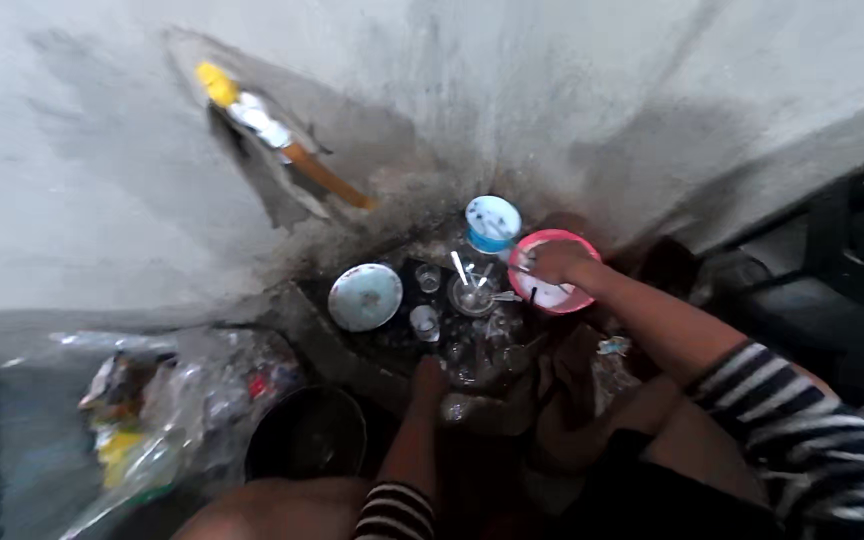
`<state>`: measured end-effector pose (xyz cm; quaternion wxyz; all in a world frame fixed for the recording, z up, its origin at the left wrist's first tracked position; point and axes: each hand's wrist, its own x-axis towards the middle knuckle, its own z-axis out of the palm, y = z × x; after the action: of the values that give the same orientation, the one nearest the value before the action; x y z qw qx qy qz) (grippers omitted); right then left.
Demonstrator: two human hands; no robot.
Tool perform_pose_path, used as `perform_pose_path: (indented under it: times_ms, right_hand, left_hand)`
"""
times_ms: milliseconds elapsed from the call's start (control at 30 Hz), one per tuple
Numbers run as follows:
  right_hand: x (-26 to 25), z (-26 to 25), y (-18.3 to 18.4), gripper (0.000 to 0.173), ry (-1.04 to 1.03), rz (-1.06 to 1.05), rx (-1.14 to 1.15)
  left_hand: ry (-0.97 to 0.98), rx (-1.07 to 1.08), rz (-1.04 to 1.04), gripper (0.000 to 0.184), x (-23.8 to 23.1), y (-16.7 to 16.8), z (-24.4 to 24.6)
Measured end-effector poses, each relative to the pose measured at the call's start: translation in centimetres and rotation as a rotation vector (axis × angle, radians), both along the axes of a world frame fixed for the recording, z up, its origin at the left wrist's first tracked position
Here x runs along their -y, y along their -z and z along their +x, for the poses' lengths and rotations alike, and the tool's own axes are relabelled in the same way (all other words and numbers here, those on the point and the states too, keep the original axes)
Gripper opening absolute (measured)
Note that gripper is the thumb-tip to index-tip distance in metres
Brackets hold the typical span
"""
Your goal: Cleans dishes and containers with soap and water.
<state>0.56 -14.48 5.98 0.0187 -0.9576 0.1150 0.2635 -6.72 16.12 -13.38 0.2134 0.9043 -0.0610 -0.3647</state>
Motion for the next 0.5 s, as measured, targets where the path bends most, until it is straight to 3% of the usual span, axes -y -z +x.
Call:
perform_pose_path:
  times_ms: [67,133,267,367,400,433,467,500]
  right_hand:
    - [-0.7,-0.3,0.2,0.049,-0.013,0.077,0.08]
    - [-4.6,-0.7,-0.6,0.057,-0.078,0.13,0.082]
    - [-14.6,-0.8,0.3,0.044,-0.362,0.29,0.227]
    - [-23.7,0.9,2.4,0.038,-0.424,0.613,0.324]
    - [-26.9,1.6,3.0,0.038,-0.435,0.676,0.313]
    - [-30.1,2.1,3.4,0.038,-0.464,0.701,0.273]
    - [-33.2,2.6,3.6,0.041,-0.504,0.674,0.193]
    - [-36.2,3.1,3.7,0.045,-0.557,0.612,0.099]
  left_hand:
    - [-0.052,-0.065,-0.104,0.052,-0.2,-1.0,-0.5]
    - [-0.11,-0.092,-0.244,0.05,-0.3,-0.7,-1.0]
    - [-0.165,0.063,-0.313,0.051,1.1,-0.2,-1.1]
    - [-0.246,0.272,-0.376,0.047,1.9,-0.1,-1.5]
    - [-0.285,0.362,-0.378,0.044,1.7,-1.4,-2.1]
    - [-0.297,0.324,-0.326,0.045,0.6,-5.6,-2.8]
    - [-0.28,0.008,-0.23,0.049,-1.3,-12.9,-2.5]
    - [-0.302,-0.16,-0.262,0.052,-3.7,-18.2,-2.3]
